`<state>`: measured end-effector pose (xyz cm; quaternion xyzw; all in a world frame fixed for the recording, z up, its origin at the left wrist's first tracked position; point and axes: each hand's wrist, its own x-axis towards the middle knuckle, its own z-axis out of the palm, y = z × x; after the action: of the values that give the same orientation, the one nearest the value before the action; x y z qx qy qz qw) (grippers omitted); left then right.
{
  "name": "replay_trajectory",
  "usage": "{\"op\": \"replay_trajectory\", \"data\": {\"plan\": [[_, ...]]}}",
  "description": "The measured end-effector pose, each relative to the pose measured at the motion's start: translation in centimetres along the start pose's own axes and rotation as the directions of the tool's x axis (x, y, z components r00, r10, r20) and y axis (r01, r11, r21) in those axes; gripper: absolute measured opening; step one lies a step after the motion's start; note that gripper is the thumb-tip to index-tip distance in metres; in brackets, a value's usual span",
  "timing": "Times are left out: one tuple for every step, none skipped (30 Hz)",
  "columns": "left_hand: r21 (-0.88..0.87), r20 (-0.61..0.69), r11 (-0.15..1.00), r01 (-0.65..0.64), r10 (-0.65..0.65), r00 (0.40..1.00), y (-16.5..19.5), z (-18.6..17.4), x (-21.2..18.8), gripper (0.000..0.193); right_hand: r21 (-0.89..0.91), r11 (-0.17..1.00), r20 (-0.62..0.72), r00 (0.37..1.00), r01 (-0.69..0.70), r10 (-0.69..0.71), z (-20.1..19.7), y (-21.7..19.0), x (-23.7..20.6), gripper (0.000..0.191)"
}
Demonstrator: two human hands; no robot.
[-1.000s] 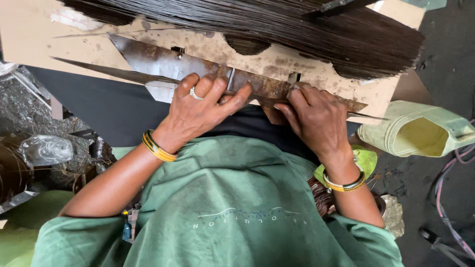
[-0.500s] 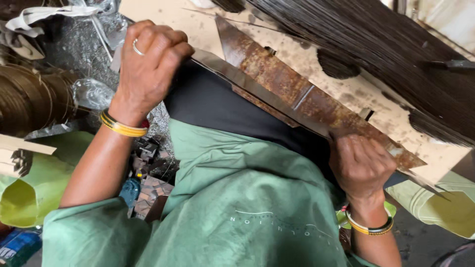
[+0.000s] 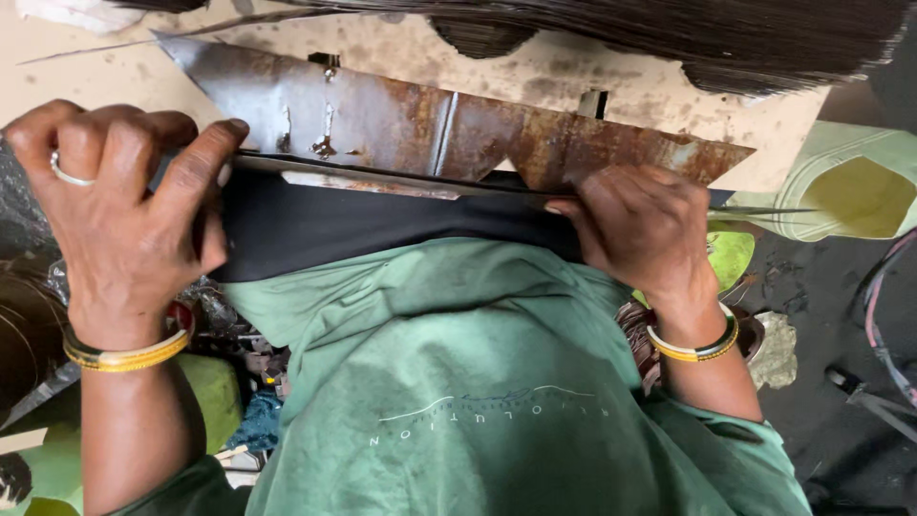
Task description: The person weaves dark palm fibers into a metal jig using a small metal tool. They repeatedly insert the tool to lift and separate fibers, then press and align the woven section with their hands.
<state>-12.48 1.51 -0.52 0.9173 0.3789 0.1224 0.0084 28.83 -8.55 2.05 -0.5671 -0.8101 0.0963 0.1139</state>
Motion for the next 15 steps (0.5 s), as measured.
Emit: {"op": "replay_trajectory", "data": {"plan": [[0.015, 0.026, 1.000, -0.012, 0.011, 1.000, 0.3, -0.2, 0.5, 0.040, 0.025, 0.999, 0.029, 0.999, -0.025, 0.025, 0.0, 0.3, -0.1, 0.029], [0.029, 0.051, 0.999, -0.024, 0.022, 0.998, 0.7, -0.4, 1.1, 0.041, 0.041, 0.998, 0.043, 0.998, -0.051, 0.049, 0.1, 0.8, -0.2, 0.029], [0.042, 0.074, 0.999, -0.033, 0.029, 0.997, 1.0, -0.5, 1.7, 0.042, 0.058, 0.996, 0.059, 0.996, -0.074, 0.070, 0.2, 1.2, -0.2, 0.029], [0.047, 0.088, 0.998, -0.037, 0.033, 0.996, 1.4, -0.6, 2.2, 0.044, 0.075, 0.993, 0.076, 0.993, -0.095, 0.089, 0.4, 1.7, -0.3, 0.030], [0.052, 0.102, 0.998, -0.041, 0.036, 0.994, 1.7, -0.7, 2.7, 0.045, 0.087, 0.992, 0.088, 0.992, -0.092, 0.084, 0.6, 2.2, -0.3, 0.029], [0.049, 0.105, 0.998, -0.044, 0.038, 0.994, 2.0, -0.7, 3.2, 0.047, 0.098, 0.991, 0.100, 0.992, -0.089, 0.079, 0.8, 2.8, -0.3, 0.029], [0.047, 0.107, 0.998, -0.047, 0.041, 0.993, 2.2, -0.6, 3.7, 0.048, 0.108, 0.991, 0.109, 0.991, -0.085, 0.073, 1.1, 3.4, -0.3, 0.030], [0.045, 0.115, 0.998, -0.048, 0.042, 0.992, 2.4, -0.5, 4.0, 0.043, 0.129, 0.990, 0.090, 0.995, -0.052, 0.041, 1.4, 4.0, -0.2, 0.031], [0.042, 0.123, 0.998, -0.049, 0.043, 0.991, 2.6, -0.3, 4.2, 0.039, 0.149, 0.989, 0.072, 0.997, -0.019, 0.008, 1.8, 4.5, -0.2, 0.033], [0.053, 0.126, 0.998, -0.046, 0.039, 0.991, 2.8, -0.1, 4.4, 0.039, 0.166, 0.986, 0.052, 0.998, 0.015, -0.024, 2.1, 5.0, -0.1, 0.037], [0.065, 0.129, 0.997, -0.044, 0.036, 0.991, 2.9, 0.2, 4.6, 0.039, 0.179, 0.984, 0.068, 0.998, -0.005, -0.007, 2.5, 5.5, 0.1, 0.040], [0.088, 0.132, 0.995, -0.039, 0.028, 0.991, 3.0, 0.4, 4.7, 0.043, 0.193, 0.981, 0.086, 0.996, -0.028, 0.012, 2.8, 5.8, 0.2, 0.044], [0.076, 0.132, 0.997, -0.029, 0.019, 0.991, 3.3, 0.7, 4.8, 0.047, 0.206, 0.977, 0.105, 0.994, -0.052, 0.031, 3.0, 6.1, 0.3, 0.048], [0.063, 0.131, 0.998, -0.018, 0.010, 0.991, 3.6, 1.0, 5.0, 0.051, 0.235, 0.971, 0.105, 0.994, -0.045, 0.020, 3.2, 6.3, 0.5, 0.048], [0.015, 0.128, 1.000, -0.001, -0.001, 0.992, 4.1, 1.3, 5.3, 0.055, 0.263, 0.964, 0.104, 0.995, -0.038, 0.010, 3.3, 6.4, 0.7, 0.048]]}}
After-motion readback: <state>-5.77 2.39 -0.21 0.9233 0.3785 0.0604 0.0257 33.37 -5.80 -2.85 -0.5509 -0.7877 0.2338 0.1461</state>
